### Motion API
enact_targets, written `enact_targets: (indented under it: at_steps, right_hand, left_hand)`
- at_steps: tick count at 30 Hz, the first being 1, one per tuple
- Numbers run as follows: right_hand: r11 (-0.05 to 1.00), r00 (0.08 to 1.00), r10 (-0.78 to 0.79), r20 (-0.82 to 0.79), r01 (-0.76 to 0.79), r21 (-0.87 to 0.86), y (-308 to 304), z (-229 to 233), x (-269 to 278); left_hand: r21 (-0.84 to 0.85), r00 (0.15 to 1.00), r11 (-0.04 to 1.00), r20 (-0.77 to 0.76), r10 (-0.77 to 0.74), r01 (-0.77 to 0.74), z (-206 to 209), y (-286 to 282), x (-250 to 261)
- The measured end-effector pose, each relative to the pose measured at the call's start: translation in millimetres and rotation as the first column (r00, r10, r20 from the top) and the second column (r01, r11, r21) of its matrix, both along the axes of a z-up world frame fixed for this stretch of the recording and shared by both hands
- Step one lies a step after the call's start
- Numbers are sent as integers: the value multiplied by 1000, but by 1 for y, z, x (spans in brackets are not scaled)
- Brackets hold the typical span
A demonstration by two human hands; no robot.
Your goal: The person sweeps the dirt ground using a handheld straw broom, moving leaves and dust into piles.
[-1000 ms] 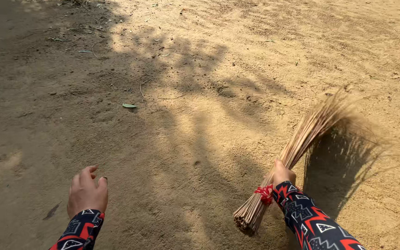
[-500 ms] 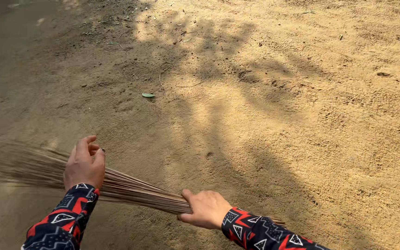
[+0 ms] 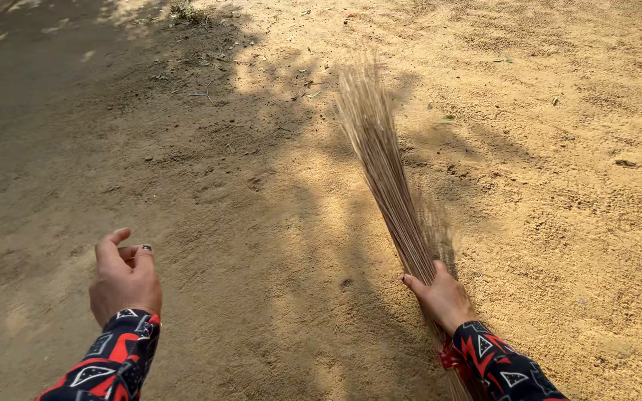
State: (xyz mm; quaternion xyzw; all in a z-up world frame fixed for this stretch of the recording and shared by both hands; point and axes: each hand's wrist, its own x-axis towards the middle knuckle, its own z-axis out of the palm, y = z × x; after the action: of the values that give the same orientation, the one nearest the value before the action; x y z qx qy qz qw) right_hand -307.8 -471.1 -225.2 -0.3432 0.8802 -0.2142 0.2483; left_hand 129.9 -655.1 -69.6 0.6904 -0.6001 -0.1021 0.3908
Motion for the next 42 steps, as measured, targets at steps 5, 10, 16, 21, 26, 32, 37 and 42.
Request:
enact_targets:
  at_steps: [5,10,16,21,26,32,37,42]
  right_hand:
    - [897,912,407,-43,-390,210,63,13,67]
    - [843,957,279,-85,-201,499,98,-18,-1]
    - [706,725,-679,-114,688,167,201,-6,-135]
    - [471,509,-836,207,858,-205,193,83,-138]
    - [894,889,-403,-218,433,112,89,143,-60]
    - [922,857,297,-421,-143,361,-29,139,84]
    - [727,655,681,-327,-552,407,-82,84,140]
    - [617,578,786,-218,-713,332,-146,25,160]
  left_hand:
    - [51,981,997,-187,-44,55,-36,-33,-75]
    - [94,919,964,-338,-204,249,-25,-45,-161]
    - [107,807,834,-345,-480,542,-11,-43,-215]
    - [71,736,772,-370,-567,631,-24,-24,-224]
    - [-47,519,599,-449,-727,799,18,-10,-244]
    - [-246,431,653,-581,-691,716,49,-4,-240]
    - [60,589,765,-678,-440,641,16,-34,-210]
    - [110,682,692,-332,-651,714,-30,-86,-144]
